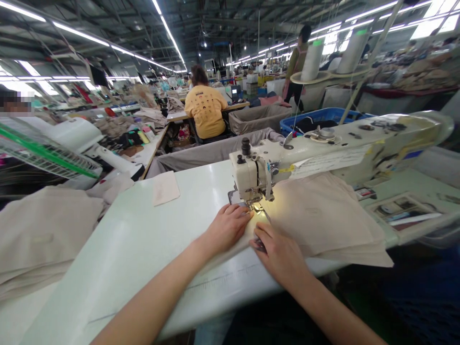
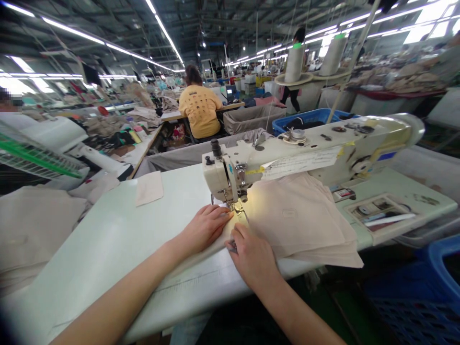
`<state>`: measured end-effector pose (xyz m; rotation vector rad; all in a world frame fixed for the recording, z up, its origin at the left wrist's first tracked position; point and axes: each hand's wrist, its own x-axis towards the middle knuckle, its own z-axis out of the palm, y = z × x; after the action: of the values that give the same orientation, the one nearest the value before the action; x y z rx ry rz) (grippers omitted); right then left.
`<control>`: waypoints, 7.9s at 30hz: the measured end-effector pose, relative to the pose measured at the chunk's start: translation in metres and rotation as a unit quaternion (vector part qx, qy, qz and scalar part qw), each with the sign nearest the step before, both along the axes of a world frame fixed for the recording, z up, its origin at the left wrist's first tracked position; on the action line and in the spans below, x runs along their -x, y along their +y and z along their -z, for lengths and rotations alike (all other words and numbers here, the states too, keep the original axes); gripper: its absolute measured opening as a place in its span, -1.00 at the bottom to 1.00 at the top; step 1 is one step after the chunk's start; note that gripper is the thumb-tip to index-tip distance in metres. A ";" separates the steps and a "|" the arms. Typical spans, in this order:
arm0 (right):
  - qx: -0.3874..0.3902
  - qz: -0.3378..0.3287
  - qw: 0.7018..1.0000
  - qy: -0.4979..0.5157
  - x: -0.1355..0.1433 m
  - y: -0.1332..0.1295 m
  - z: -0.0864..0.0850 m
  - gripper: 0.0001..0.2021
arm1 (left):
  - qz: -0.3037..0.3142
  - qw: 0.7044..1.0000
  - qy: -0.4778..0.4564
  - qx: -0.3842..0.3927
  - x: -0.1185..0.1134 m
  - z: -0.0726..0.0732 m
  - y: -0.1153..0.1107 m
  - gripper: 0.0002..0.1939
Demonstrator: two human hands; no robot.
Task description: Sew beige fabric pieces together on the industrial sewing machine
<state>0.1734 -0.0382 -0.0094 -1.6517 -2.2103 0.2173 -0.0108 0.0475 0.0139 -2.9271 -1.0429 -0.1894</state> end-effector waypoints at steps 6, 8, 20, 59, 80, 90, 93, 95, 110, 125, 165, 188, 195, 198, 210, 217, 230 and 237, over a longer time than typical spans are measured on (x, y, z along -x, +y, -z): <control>0.008 0.006 1.000 0.006 0.002 0.002 0.001 -0.77 | 0.003 1.000 0.025 0.005 -0.001 -0.007 0.004 -0.68; 0.015 0.005 1.000 0.000 0.002 0.004 -0.002 -0.76 | -0.002 1.000 0.021 0.003 -0.003 -0.009 0.001 -0.69; 0.029 -0.034 0.998 -0.040 -0.018 -0.012 -0.001 -0.62 | 0.075 0.995 -0.064 -0.002 -0.007 0.009 -0.053 -0.65; -0.057 -0.009 0.998 -0.028 0.001 0.002 0.018 -0.65 | 0.047 0.994 -0.094 -0.008 0.011 0.012 0.029 -0.64; -0.062 -0.003 0.998 -0.026 0.000 0.002 0.022 -0.65 | 0.077 0.990 -0.112 -0.023 0.015 0.013 0.030 -0.67; -0.080 0.027 0.996 -0.031 0.000 -0.003 0.019 -0.69 | -0.004 0.997 -0.080 -0.023 0.009 0.010 0.012 -0.67; -0.091 0.047 0.994 -0.030 -0.002 -0.011 0.020 -0.72 | -0.051 0.998 -0.035 -0.001 0.012 -0.003 -0.012 -0.69; -0.096 0.043 0.994 -0.025 -0.005 -0.016 0.022 -0.73 | -0.040 0.998 -0.035 0.024 0.020 -0.011 -0.022 -0.72; -0.037 -0.036 0.989 0.141 -0.029 -0.023 0.011 -0.43 | -0.379 0.912 0.153 0.022 0.050 -0.023 -0.043 -0.71; 0.028 -0.114 0.993 -0.011 -0.025 -0.016 0.001 -0.46 | -0.029 0.999 0.032 -0.028 0.012 -0.003 -0.053 -0.67; 0.054 -0.033 0.998 -0.001 -0.014 0.001 0.000 -0.61 | -0.090 0.996 -0.023 0.006 -0.019 0.003 -0.027 -0.59; 0.100 -0.047 0.991 -0.070 -0.014 -0.006 -0.012 -0.45 | 0.030 0.999 -0.042 0.003 -0.012 0.013 -0.051 -0.72; 0.082 -0.038 0.994 -0.063 -0.008 0.008 -0.011 -0.53 | 0.037 0.997 -0.074 0.007 -0.007 0.009 -0.031 -0.72; 0.079 -0.032 0.994 -0.063 -0.004 0.019 -0.012 -0.57 | 0.031 0.997 -0.074 0.012 -0.007 0.008 -0.016 -0.72; 0.055 -0.016 0.997 -0.044 0.001 0.023 -0.013 -0.64 | 0.035 0.997 -0.068 -0.001 -0.004 0.001 0.022 -0.72; 0.026 -0.021 0.999 -0.034 0.001 0.005 0.008 -0.51 | 0.013 0.995 -0.098 -0.030 -0.002 0.011 0.017 -0.69; -0.001 -0.014 1.000 -0.012 0.003 0.002 0.013 -0.56 | -0.063 0.995 -0.055 -0.045 -0.003 0.015 0.014 -0.66; -0.015 -0.008 1.000 0.020 0.002 0.003 0.012 -0.62 | -0.125 0.992 0.021 -0.012 -0.006 -0.007 0.005 -0.74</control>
<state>0.1712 -0.0353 -0.0217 -1.6013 -2.1860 0.2187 -0.0043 0.0525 0.0206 -2.7314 -1.3755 -0.1325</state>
